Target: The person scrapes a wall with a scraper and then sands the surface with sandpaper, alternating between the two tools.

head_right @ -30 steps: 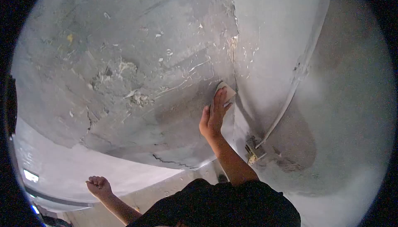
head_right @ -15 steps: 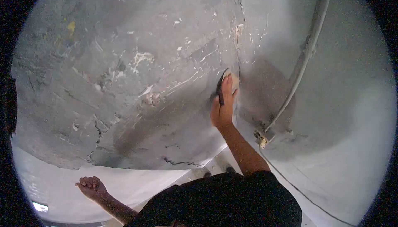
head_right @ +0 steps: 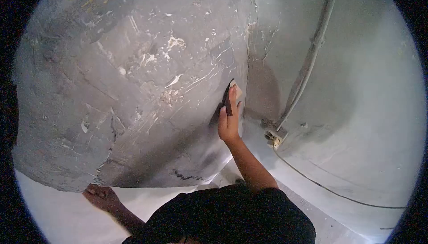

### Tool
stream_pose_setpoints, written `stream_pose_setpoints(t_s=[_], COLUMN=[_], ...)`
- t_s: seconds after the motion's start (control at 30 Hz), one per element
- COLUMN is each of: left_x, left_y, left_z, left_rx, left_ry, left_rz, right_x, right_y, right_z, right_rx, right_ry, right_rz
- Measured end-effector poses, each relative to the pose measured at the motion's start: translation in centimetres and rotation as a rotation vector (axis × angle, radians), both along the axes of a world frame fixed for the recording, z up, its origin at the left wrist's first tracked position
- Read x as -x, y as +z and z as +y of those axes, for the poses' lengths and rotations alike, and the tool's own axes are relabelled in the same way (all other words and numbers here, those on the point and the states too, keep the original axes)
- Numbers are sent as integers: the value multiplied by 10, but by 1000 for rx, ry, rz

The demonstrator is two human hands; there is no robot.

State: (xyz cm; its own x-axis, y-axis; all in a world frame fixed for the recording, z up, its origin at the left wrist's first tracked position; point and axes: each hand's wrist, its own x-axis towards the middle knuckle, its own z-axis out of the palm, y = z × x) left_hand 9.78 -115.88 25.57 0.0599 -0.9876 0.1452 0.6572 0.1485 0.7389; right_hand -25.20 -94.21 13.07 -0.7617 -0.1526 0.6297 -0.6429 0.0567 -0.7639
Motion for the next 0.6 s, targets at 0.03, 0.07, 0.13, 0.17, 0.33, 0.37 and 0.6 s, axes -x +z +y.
stream_pose_setpoints(t_s=[0.03,0.07,0.13,0.17,0.33,0.37,0.6], left_x=[5,14,2,-1,17,16,10], left_y=[-4,-3,-15,-21,-42,-41,-56], left_z=[-3,4,-4,-11,-17,-12,-16], left_rx=[21,6,69,142,58,320,665], left_ry=[33,-109,-359,-599,-214,-68,131], left_rz=[-82,148,93,44,-136,-500,-911], right_x=[-1,-8,-33,-48,-48,-42,-54], right_y=[1,-2,-19,-25,-15,-9,-24], right_z=[-1,-2,-8,-12,-12,-11,-19], right_rx=[23,15,36,29,36,54,80], right_ry=[-10,-23,53,79,71,52,80], right_rz=[-10,-14,-39,-45,-97,-67,-77])
